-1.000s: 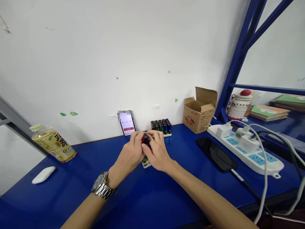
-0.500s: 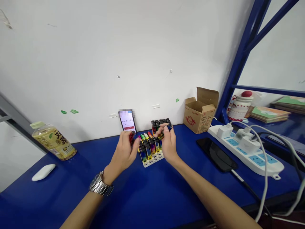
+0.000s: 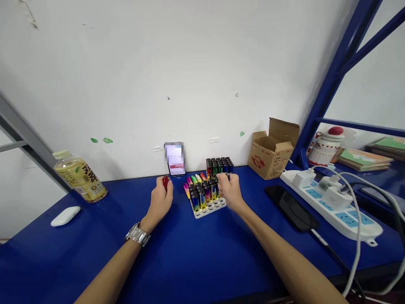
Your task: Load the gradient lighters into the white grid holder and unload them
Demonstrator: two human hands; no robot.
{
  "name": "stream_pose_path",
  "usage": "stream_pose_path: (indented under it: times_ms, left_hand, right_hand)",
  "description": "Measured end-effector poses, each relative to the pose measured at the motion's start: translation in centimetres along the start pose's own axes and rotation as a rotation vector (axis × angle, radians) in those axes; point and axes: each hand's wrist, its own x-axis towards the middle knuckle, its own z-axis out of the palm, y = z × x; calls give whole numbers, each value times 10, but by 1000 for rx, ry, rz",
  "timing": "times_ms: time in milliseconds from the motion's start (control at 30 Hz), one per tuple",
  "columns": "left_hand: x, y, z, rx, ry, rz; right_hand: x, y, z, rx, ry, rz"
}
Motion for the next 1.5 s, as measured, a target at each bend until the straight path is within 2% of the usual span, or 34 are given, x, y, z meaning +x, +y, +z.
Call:
stream_pose_path:
  times_ms: [233, 300, 433, 533, 667, 733, 800, 867, 1000, 1133, 1233, 1500]
  left_hand:
    - [-4, 3, 0, -8, -16, -1]
    - [-5, 3, -1, -12, -26, 8]
    - [-6, 2, -1, -10, -39, 19]
    - [-6, 1, -1, -11, -46, 13]
    - [-7, 1, 0, -16, -70, 20]
    - [-8, 1, 1, -21, -80, 27]
    - [-8, 1, 1, -23, -86, 33]
    - [-9, 2, 2, -23, -90, 38]
    - [-9, 3, 2, -26, -101, 37]
    - [-9, 3, 1, -16, -108, 40]
    - [-9, 3, 1, -16, -105, 35]
    - [-13, 8, 3, -166, -110, -29]
  right_hand:
    - [-1, -2, -1, -10, 6, 45]
    - [-1, -5, -1, 8, -66, 60]
    - [-1, -13, -4, 117, -289, 77]
    - [-2, -17, -7, 43, -361, -61]
    - [-6, -25, -8, -234, -436, -341]
    - [-8, -28, -7, -357, -422, -450]
    - [-9, -29, -6, -447, -379, -497]
    - [-8, -28, -6, -478, -381, -467]
    - [-6, -23, -9, -496, -427, -294]
    - [-5, -20, -11, -580, -392, -327]
    - [-4, -19, -12, -605, -421, -331]
    - [-1, -16, -16, -602, -550, -179]
